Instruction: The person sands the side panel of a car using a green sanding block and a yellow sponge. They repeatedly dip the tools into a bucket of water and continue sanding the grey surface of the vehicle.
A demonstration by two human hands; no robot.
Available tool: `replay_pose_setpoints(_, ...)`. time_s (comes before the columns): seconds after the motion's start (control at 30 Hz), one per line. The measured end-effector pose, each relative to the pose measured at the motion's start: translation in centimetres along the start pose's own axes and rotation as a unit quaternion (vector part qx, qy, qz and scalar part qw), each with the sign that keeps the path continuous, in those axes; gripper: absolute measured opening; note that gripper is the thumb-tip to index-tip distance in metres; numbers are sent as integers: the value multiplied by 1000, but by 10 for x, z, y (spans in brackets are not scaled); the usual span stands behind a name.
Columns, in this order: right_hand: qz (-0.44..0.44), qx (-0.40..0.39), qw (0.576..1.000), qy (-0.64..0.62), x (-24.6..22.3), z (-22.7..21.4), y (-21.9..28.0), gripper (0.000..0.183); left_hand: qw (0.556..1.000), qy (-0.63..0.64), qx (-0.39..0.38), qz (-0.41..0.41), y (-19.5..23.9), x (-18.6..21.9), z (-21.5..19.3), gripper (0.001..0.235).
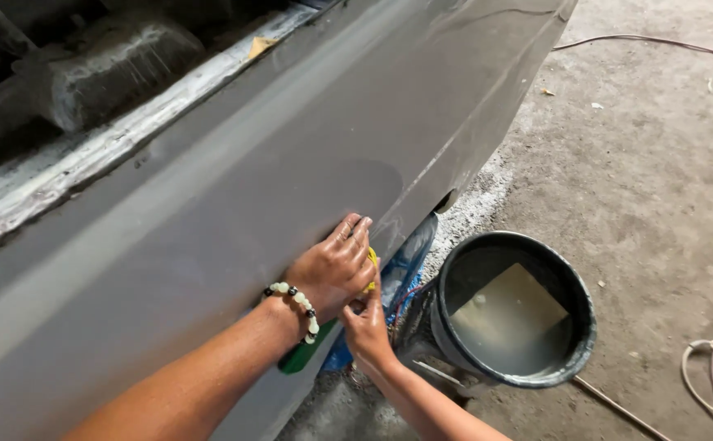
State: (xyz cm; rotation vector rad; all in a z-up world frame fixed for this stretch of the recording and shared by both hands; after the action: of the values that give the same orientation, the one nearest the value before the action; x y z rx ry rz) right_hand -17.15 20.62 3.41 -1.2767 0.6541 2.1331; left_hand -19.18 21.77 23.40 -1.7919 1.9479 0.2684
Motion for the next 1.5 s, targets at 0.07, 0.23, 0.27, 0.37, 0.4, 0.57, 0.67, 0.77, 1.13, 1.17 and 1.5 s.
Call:
replay_pose_setpoints(0.07,29,12,999,-37,6,-9,-13,99,1000,9,-1,2,-3,-4,1,49)
replay_pose_setpoints(0.23,37,34,999,-13,9,-13,-21,100,999,13,-37,7,-3,-3,1,38)
replay_pose_setpoints(0.27,15,14,1000,-11,-2,-3,-6,99,999,2,-36,8,-2,2,-1,37)
replay_pose_setpoints(0.37,-33,-26,998,-52,-11,1,-6,100,1000,-1,24,-2,-2,-4,-13,48)
replay_pose_setpoints(0.4,-38,-24,997,-57,-9,-3,-26,100,1000,-5,25,4,-3,-5,-14,48)
replay_pose_setpoints(0.57,-126,31,992,3,-29,-9,-32,91,999,-37,15,8,-3,-11,-7,47)
replay_pose_setpoints(0.67,-213,-3,974,77,-54,8,4,95,998,7,55,-15,1,-3,-17,48)
replay_pose_setpoints(0.77,-113,42,993,5,-33,-12,-42,87,1000,9,-20,9,-2,0,-11,34)
replay_pose_setpoints(1.13,-78,36,996,29,-21,-14,-38,92,1000,3,15,13,2,-2,-13,46)
replay_pose_setpoints(1.17,-42,69,996,39,-10,-31,-48,91,1000,1,-2,18,4,5,-9,45)
replay_pose_setpoints(1.5,-66,57,996,19,-37,-8,-29,87,1000,-2,18,8,2,0,-18,48)
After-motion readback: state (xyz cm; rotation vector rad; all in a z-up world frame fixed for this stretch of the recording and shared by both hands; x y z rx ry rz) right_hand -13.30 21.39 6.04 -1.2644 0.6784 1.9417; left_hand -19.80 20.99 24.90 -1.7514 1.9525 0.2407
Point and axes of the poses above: each hand's wrist, its own y-axis away from the middle knuckle, its own z-axis out of the palm, x = y × z, the point moved 9 cm from there along -y, towards the middle knuckle, and after that the axes turned 5 degrees about x, right-handed, at the moved point
